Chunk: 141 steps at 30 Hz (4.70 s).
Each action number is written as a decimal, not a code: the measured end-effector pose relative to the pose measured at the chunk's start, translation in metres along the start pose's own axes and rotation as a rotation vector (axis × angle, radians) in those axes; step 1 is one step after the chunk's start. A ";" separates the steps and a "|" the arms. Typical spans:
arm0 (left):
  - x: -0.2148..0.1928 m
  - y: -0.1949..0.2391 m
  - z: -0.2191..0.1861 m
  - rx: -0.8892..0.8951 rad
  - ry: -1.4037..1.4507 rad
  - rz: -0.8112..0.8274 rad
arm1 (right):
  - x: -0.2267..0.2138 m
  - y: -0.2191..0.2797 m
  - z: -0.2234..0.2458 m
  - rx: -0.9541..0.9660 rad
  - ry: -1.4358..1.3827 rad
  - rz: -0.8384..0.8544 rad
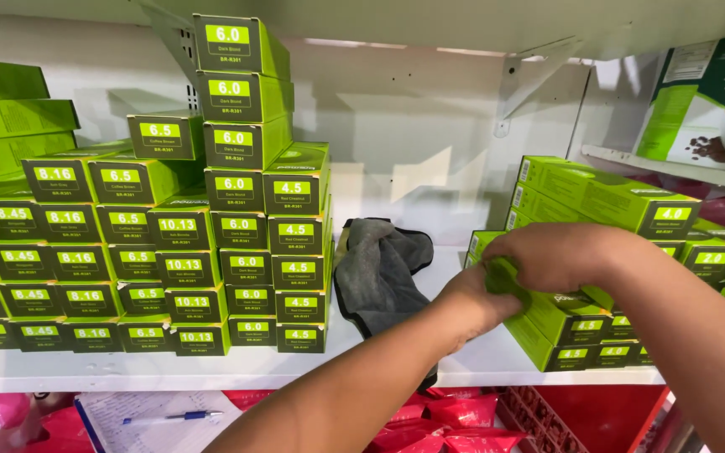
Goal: Wiping dust off hair dye boxes and organizing them on store shelves.
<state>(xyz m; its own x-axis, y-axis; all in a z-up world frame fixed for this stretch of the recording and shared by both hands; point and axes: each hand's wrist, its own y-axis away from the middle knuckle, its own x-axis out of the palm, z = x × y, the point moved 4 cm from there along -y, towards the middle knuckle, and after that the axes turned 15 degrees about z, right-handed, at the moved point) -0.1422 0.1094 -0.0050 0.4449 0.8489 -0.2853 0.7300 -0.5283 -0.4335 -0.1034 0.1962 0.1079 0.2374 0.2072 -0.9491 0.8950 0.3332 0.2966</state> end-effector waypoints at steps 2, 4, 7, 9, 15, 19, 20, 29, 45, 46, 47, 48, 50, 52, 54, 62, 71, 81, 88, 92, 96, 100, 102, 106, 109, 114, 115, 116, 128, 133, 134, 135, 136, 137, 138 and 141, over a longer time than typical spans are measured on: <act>0.005 0.002 0.005 -0.089 -0.021 0.031 | -0.003 0.003 0.002 0.024 0.026 0.010; 0.006 0.003 0.010 -0.175 -0.049 0.059 | -0.006 0.003 0.003 0.047 0.052 0.013; 0.004 0.005 0.010 -0.092 -0.107 0.044 | -0.006 -0.007 0.000 0.032 0.117 -0.002; 0.003 0.007 0.008 -0.072 -0.204 0.044 | -0.006 -0.021 -0.007 0.012 0.111 -0.031; -0.015 0.052 -0.070 -0.015 -0.581 -0.048 | -0.017 -0.026 0.019 0.137 0.177 0.089; -0.024 0.124 -0.130 -0.053 -0.746 -0.031 | -0.029 -0.056 0.030 0.089 0.176 0.140; -0.028 0.141 -0.141 -0.014 -0.789 -0.076 | -0.034 -0.062 0.039 0.031 0.157 0.098; -0.079 0.246 -0.183 0.571 -1.235 -0.486 | -0.087 -0.011 0.139 -0.223 -0.315 -0.031; -0.141 0.242 -0.112 0.418 -1.386 -0.948 | -0.065 0.028 0.218 -0.204 -0.425 -0.703; -0.142 0.241 -0.112 0.423 -1.384 -0.950 | -0.064 0.030 0.220 -0.201 -0.422 -0.707; -0.142 0.241 -0.111 0.413 -1.364 -0.970 | -0.062 0.033 0.221 -0.199 -0.440 -0.733; -0.143 0.242 -0.110 0.402 -1.343 -0.989 | -0.060 0.036 0.222 -0.196 -0.457 -0.759; -0.142 0.242 -0.112 0.398 -1.349 -0.975 | -0.056 0.036 0.221 -0.208 -0.482 -0.794; -0.141 0.244 -0.113 0.392 -1.352 -0.963 | -0.049 0.040 0.223 -0.220 -0.504 -0.826; -0.141 0.244 -0.116 0.396 -1.416 -0.939 | -0.045 0.049 0.224 -0.187 -0.545 -0.905; -0.126 0.243 -0.121 0.435 -1.302 -0.848 | 0.004 0.080 0.225 -0.309 -0.683 -1.154; -0.072 0.220 -0.130 0.583 -1.116 -0.819 | 0.045 0.103 0.229 -0.485 -0.742 -1.437; -0.056 0.196 -0.161 0.855 -0.575 -0.625 | 0.030 0.129 0.196 -0.575 -0.356 -1.275; -0.066 0.185 -0.156 0.852 -0.406 -0.694 | 0.006 0.105 0.139 -1.111 -1.067 -0.969; -0.067 0.185 -0.144 0.869 -0.381 -0.617 | 0.021 0.010 0.084 -0.594 -1.129 -0.763; -0.072 0.189 -0.143 0.788 -0.423 -0.655 | 0.072 -0.095 0.067 -0.297 -0.475 -0.128; -0.072 0.190 -0.142 0.751 -0.262 -0.575 | 0.092 -0.132 0.071 -0.739 -0.606 -0.163; -0.068 0.193 -0.140 0.782 -0.227 -0.536 | 0.092 -0.127 0.073 -0.814 -0.517 -0.240; -0.065 0.197 -0.141 0.799 -0.274 -0.535 | 0.069 -0.099 0.069 -0.701 -0.784 -0.450; -0.064 0.196 -0.140 0.708 -0.292 -0.494 | 0.053 -0.072 0.068 -0.527 -0.798 -0.474; -0.056 0.188 -0.144 0.647 -0.586 -0.529 | 0.039 0.004 0.044 -0.836 -1.586 -1.172; -0.055 0.187 -0.143 0.647 -0.585 -0.528 | 0.037 0.017 0.055 -0.834 -1.585 -1.172; -0.054 0.184 -0.140 0.624 -0.563 -0.511 | 0.034 0.032 0.068 -0.984 -1.584 -1.148; -0.044 0.173 -0.124 0.525 -0.555 -0.389 | -0.010 0.023 0.120 -0.800 -0.965 -0.857; -0.049 0.172 -0.127 0.497 -0.564 -0.343 | 0.005 0.009 0.115 -0.616 -0.922 -0.955; -0.054 0.172 -0.129 0.484 -0.556 -0.350 | 0.013 0.010 0.120 -0.696 -0.930 -0.937; -0.058 0.173 -0.129 0.467 -0.545 -0.357 | 0.022 0.010 0.126 -0.773 -0.941 -0.915; -0.059 0.174 -0.128 0.468 -0.545 -0.358 | 0.020 0.012 0.127 -0.774 -0.939 -0.915; -0.059 0.175 -0.127 0.475 -0.554 -0.353 | 0.019 0.013 0.128 -0.789 -0.961 -0.882; -0.059 0.176 -0.126 0.482 -0.563 -0.349 | 0.018 0.014 0.130 -0.803 -0.983 -0.850; -0.056 0.181 -0.126 0.535 -0.588 -0.356 | 0.000 0.002 0.119 -0.691 -0.954 -0.851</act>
<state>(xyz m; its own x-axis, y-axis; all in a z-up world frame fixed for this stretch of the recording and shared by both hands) 0.0303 -0.0321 0.0398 -0.2112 0.8971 -0.3880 0.3676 -0.2950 -0.8820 -0.0565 0.0876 0.0960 0.1402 -0.8621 -0.4869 0.5985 0.4655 -0.6520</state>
